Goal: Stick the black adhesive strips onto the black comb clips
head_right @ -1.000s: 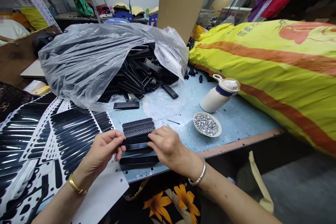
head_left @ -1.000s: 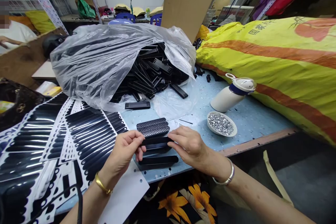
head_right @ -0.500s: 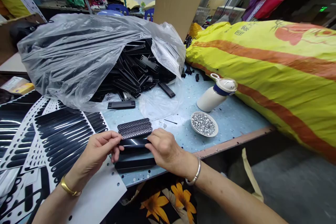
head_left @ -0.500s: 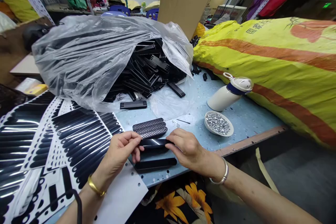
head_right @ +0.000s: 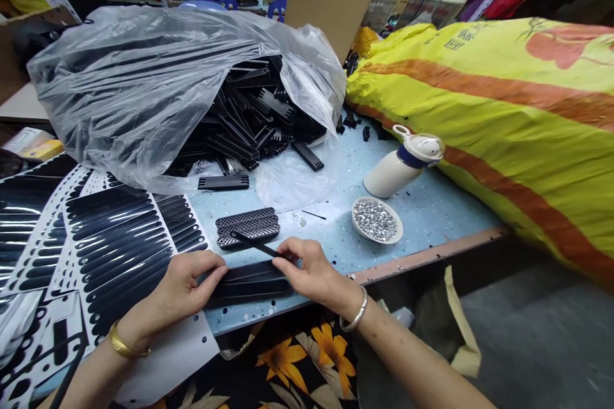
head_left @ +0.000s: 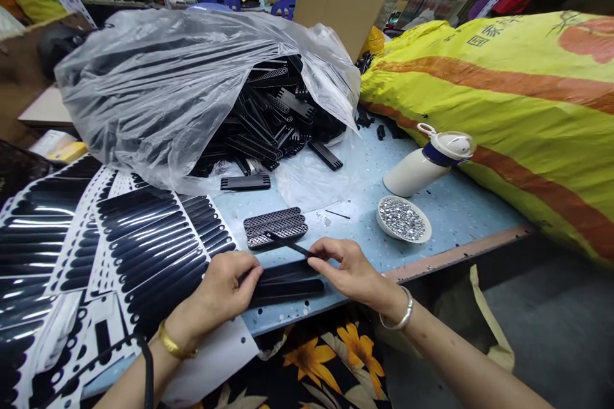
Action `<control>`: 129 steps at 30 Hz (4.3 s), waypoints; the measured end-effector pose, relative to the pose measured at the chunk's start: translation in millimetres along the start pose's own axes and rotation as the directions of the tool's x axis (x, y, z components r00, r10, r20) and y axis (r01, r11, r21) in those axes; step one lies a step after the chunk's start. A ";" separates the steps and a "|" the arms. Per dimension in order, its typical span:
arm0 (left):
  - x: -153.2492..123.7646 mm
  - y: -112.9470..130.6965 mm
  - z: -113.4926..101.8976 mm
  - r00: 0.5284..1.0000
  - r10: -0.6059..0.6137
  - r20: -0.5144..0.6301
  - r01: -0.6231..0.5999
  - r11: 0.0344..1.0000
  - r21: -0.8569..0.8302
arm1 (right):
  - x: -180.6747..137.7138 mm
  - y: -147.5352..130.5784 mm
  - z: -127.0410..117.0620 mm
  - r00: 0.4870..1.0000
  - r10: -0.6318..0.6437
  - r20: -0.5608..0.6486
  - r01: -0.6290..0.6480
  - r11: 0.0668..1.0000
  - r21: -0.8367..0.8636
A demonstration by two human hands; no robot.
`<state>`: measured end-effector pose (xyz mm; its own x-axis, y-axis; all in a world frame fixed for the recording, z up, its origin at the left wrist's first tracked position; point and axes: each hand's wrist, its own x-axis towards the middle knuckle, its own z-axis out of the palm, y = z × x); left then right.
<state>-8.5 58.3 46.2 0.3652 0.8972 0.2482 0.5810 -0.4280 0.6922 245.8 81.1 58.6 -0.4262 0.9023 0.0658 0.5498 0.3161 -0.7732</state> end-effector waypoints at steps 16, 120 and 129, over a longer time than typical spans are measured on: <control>1.6 -28.4 16.0 0.964 -0.188 -0.190 0.189 0.982 -0.015 | 26.7 31.5 -2.9 0.959 -0.268 -0.097 0.237 0.939 -0.247; 28.2 -6.8 9.9 0.658 -0.725 0.201 0.695 0.484 -0.532 | 37.5 6.6 -1.6 0.892 -0.370 0.261 0.450 0.792 -0.414; 25.6 -6.0 10.7 0.682 -0.717 0.144 0.662 0.521 -0.539 | 38.2 11.8 -4.7 0.928 -0.297 0.223 0.355 0.885 -0.301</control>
<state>5.2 82.7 41.2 -0.0633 0.9031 -0.4247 0.1525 0.4293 0.8902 239.4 120.6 55.0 -0.7192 0.6784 0.1498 0.5514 0.6886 -0.4709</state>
